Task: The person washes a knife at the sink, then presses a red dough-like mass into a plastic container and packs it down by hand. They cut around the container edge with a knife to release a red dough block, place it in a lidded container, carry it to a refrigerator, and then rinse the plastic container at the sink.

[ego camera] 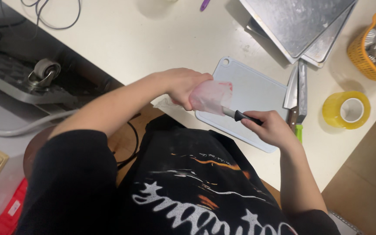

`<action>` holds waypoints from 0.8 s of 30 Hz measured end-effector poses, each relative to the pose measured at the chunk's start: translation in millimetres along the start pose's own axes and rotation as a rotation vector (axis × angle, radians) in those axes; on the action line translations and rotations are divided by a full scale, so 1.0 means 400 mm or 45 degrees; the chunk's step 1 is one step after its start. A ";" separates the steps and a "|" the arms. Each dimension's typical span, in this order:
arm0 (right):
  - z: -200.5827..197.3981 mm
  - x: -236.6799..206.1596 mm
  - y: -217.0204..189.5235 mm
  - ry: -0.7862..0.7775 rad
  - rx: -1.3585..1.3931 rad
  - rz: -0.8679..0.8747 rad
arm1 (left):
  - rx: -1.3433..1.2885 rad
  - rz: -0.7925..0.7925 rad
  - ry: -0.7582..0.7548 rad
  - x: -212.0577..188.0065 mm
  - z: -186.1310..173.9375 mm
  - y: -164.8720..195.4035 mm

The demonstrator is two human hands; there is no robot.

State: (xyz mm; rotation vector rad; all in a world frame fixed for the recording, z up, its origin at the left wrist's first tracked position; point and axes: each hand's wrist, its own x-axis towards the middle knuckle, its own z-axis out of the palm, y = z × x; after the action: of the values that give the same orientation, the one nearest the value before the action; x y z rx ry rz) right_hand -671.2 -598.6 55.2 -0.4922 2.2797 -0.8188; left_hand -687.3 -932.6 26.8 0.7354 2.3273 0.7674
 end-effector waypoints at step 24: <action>0.037 0.051 0.037 -0.274 0.106 0.249 | 0.048 -0.269 -0.774 0.092 -0.042 0.104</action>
State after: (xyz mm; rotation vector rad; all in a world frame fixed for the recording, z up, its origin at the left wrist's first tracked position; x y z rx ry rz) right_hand -677.3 -604.9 27.3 -0.2986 2.0496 -0.7231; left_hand -710.6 -886.2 52.9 0.6180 1.8275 0.3404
